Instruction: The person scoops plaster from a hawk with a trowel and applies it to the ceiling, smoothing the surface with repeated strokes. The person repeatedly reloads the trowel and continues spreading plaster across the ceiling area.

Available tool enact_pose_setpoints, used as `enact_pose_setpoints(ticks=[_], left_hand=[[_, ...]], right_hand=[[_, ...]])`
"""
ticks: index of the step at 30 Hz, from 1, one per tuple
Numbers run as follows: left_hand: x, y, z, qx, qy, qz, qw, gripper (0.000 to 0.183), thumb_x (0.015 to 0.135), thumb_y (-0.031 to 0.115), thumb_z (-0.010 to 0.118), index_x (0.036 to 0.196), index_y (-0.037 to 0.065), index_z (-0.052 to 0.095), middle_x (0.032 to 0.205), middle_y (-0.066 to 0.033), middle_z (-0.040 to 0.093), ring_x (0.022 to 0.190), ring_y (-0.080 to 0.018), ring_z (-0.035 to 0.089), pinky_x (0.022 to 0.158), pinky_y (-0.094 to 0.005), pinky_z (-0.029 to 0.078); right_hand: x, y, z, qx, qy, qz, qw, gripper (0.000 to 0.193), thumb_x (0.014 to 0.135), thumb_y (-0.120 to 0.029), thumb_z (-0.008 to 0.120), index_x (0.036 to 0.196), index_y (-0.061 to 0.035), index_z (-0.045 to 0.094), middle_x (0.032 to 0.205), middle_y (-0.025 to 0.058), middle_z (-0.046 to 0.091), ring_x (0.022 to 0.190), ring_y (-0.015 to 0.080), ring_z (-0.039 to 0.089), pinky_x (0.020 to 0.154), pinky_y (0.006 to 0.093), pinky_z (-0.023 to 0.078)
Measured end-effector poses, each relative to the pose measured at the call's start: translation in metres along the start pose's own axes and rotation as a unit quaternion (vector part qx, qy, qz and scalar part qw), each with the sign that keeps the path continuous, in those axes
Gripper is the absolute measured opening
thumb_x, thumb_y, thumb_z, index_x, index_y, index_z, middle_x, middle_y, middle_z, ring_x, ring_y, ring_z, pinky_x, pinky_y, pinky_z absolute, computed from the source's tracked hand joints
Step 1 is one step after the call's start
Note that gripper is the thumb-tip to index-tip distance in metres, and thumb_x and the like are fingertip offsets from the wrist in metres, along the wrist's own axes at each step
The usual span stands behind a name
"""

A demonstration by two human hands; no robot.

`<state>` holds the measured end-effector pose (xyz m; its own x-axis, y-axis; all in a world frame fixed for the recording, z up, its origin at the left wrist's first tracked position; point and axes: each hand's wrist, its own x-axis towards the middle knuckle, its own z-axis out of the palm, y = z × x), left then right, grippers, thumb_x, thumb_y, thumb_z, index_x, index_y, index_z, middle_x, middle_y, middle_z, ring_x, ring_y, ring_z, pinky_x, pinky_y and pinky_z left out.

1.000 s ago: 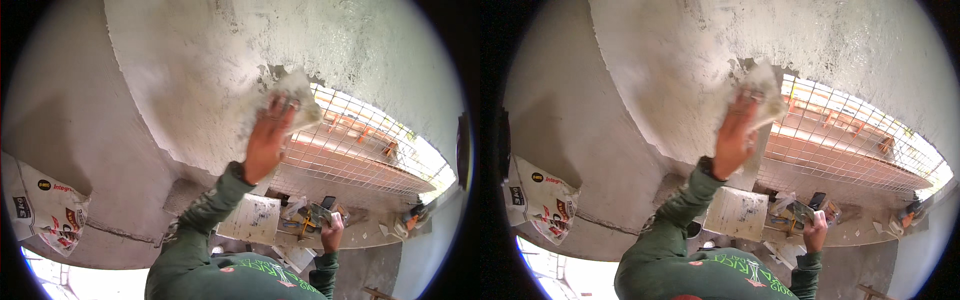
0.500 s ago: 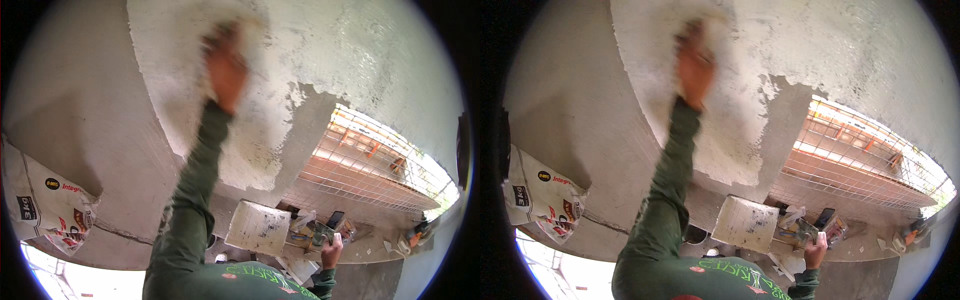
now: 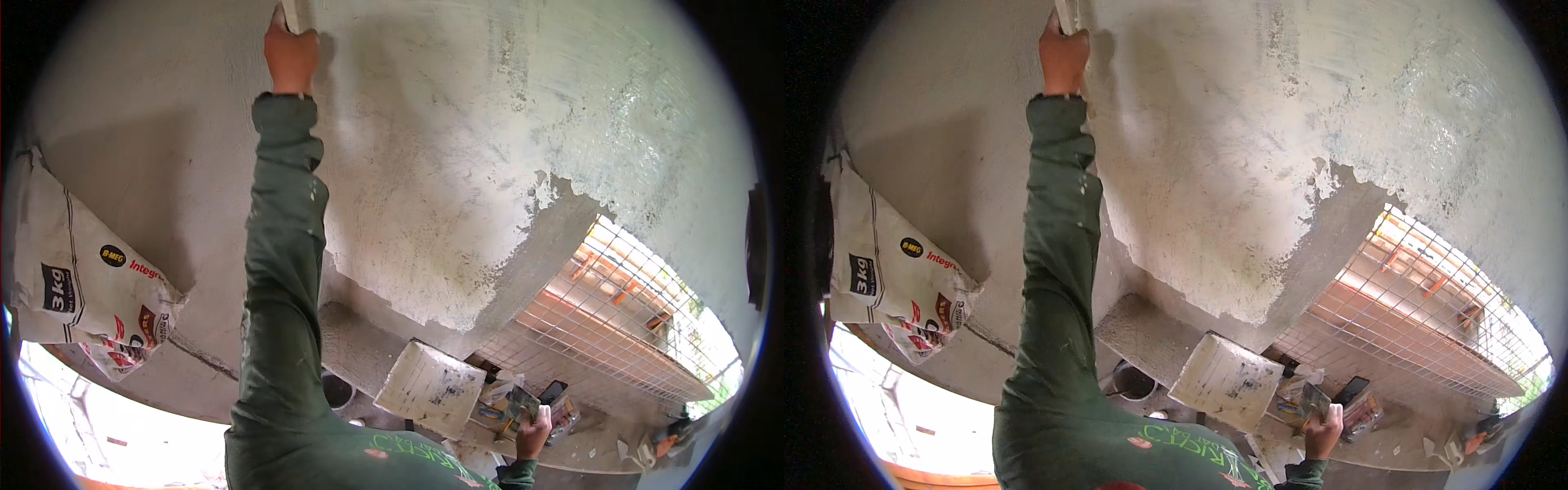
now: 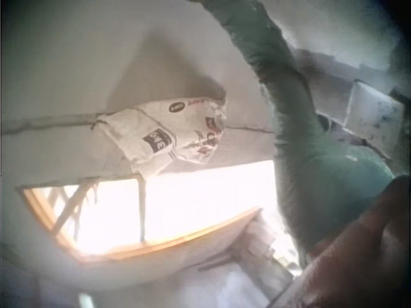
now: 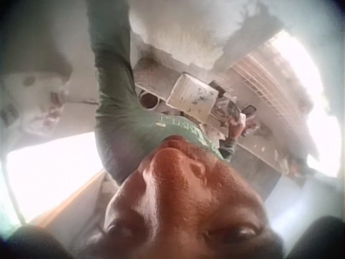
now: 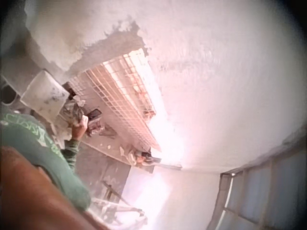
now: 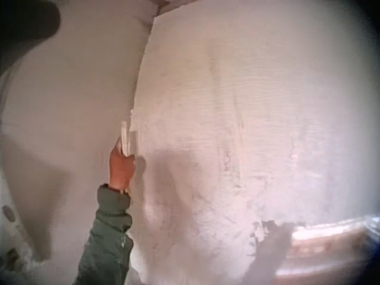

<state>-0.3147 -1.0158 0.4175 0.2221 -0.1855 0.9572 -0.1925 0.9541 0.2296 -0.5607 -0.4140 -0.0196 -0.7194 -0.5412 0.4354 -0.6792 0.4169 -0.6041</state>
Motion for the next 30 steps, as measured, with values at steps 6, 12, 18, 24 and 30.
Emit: enact_pose_setpoints(ticks=[6,12,18,24,30], left_hand=[[0.025,-0.046,0.008,-0.042,-0.078,-0.099,0.991,0.060,0.081,0.005,0.064,0.140,0.003,0.052,0.110,-0.0170,0.069,0.092,-0.0241,0.067,0.081,-0.0374,0.054],[-0.023,0.043,0.067,0.024,-0.043,-0.093,0.994,0.065,0.085,-0.001,0.060,0.147,0.000,0.040,0.110,-0.0255,0.068,0.095,-0.0331,0.066,0.085,-0.0397,0.053],[-0.167,0.215,0.100,-0.023,-0.173,0.113,0.978,0.082,0.079,-0.003,0.050,0.156,0.007,0.024,0.154,-0.0319,0.027,0.138,-0.0545,0.032,0.108,-0.0608,0.035],[-0.153,0.160,0.008,-0.017,-0.137,0.000,0.990,0.084,0.078,-0.014,0.049,0.156,0.006,0.026,0.154,-0.0272,0.034,0.129,-0.0413,0.050,0.095,-0.0448,0.051],[-0.119,0.006,0.001,0.026,-0.059,-0.158,0.985,0.070,0.086,-0.005,0.058,0.151,0.004,0.035,0.129,-0.0245,0.061,0.115,-0.0357,0.063,0.089,-0.0381,0.054]], right_hand=[[-0.016,0.027,-0.012,-0.065,0.068,0.020,0.995,0.025,0.085,-0.012,0.068,0.085,0.0058,0.050,0.085,0.0231,0.050,0.081,0.0459,0.051,0.071,0.0484,0.042],[-0.005,0.017,-0.018,-0.067,0.093,-0.010,0.993,0.022,0.086,-0.011,0.066,0.086,0.0052,0.051,0.085,0.0220,0.051,0.080,0.0445,0.052,0.070,0.0473,0.042],[0.051,-0.014,-0.004,0.021,0.009,-0.068,0.997,0.015,0.086,-0.008,0.065,0.087,0.0014,0.054,0.084,0.0168,0.052,0.077,0.0389,0.054,0.066,0.0438,0.043],[0.036,-0.011,-0.008,0.020,0.032,-0.013,0.999,0.018,0.084,-0.008,0.066,0.087,0.0042,0.054,0.082,0.0203,0.054,0.076,0.0410,0.054,0.068,0.0442,0.044],[0.006,0.015,0.003,-0.020,0.041,-0.035,0.998,0.013,0.086,-0.006,0.063,0.088,0.0036,0.054,0.083,0.0197,0.052,0.076,0.0415,0.053,0.067,0.0449,0.043]])
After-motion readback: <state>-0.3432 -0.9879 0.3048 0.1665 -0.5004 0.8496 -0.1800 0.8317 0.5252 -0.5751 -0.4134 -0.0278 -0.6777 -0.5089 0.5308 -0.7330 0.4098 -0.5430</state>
